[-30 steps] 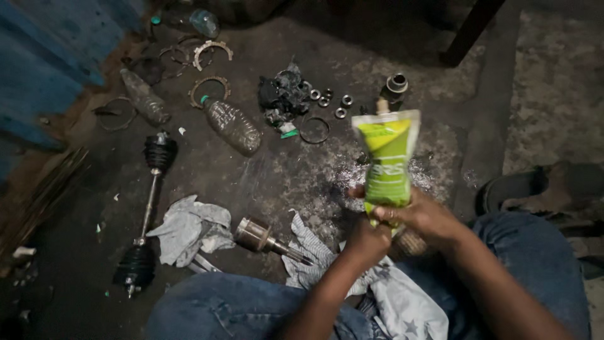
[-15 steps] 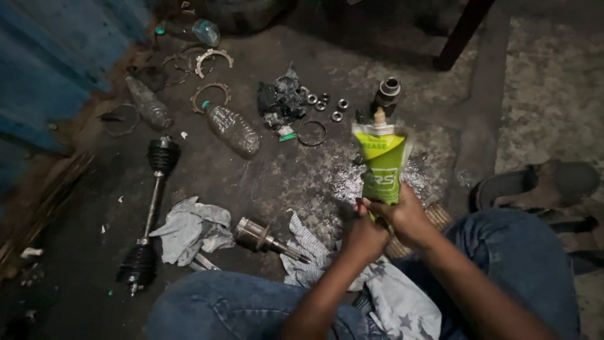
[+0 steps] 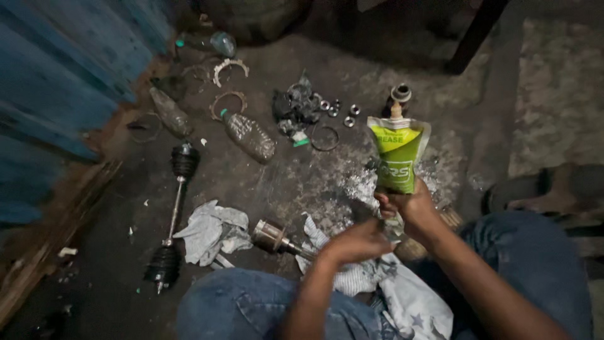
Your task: The person sits on the floor and cleans a cylindrical metal part with a cloth. They then open a green grease packet and apply the grease into the hollow interior of the part using their fingers, spreading it around the inner walls.
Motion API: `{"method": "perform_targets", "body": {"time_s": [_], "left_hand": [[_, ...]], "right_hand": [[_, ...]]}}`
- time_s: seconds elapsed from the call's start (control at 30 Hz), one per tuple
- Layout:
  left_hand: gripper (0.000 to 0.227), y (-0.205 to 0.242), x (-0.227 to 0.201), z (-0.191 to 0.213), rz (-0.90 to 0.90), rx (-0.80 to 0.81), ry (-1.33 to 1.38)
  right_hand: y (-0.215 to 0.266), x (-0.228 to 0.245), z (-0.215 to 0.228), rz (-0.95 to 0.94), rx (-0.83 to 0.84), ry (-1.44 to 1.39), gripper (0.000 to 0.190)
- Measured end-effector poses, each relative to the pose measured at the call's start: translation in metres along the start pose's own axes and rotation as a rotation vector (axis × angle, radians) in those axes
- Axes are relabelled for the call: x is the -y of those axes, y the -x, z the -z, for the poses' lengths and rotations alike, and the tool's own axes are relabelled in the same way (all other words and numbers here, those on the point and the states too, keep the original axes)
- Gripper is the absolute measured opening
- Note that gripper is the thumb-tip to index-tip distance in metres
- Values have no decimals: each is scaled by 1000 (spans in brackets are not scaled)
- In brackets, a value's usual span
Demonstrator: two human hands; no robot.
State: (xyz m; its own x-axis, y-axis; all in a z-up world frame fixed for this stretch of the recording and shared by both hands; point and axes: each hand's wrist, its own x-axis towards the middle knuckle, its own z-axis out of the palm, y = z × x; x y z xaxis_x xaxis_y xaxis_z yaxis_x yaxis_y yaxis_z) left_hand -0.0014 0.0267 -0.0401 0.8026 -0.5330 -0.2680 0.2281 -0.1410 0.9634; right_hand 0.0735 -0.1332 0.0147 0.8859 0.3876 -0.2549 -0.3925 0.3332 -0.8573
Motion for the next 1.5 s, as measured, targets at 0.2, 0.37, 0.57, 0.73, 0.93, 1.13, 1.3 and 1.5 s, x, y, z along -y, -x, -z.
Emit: {"method": "perform_targets", "body": {"time_s": [0.2, 0.37, 0.57, 0.73, 0.93, 1.13, 1.3, 1.5], "left_hand": [[108, 40, -84, 35, -192, -458, 103], [55, 32, -93, 15, -275, -332, 571], [41, 38, -89, 11, -380, -403, 451], [43, 26, -86, 8, -352, -344, 268], [49, 30, -85, 13, -212, -407, 258], [65, 20, -90, 8, -364, -428, 123], [108, 42, -53, 42, -181, -348, 127], [81, 97, 68, 92, 463, -1515, -112]], "right_hand": [[13, -8, -4, -114, -45, 117, 13], [27, -53, -10, -197, 331, 159, 13], [45, -28, -12, -405, 535, -301, 30], [45, -4, -5, -426, 385, 17, 32], [26, -57, 20, -385, 229, 456, 15], [3, -115, 47, 116, 162, 476, 5], [14, -81, 17, 225, -11, 587, 9], [29, -32, -5, 358, -46, 531, 19]]}}
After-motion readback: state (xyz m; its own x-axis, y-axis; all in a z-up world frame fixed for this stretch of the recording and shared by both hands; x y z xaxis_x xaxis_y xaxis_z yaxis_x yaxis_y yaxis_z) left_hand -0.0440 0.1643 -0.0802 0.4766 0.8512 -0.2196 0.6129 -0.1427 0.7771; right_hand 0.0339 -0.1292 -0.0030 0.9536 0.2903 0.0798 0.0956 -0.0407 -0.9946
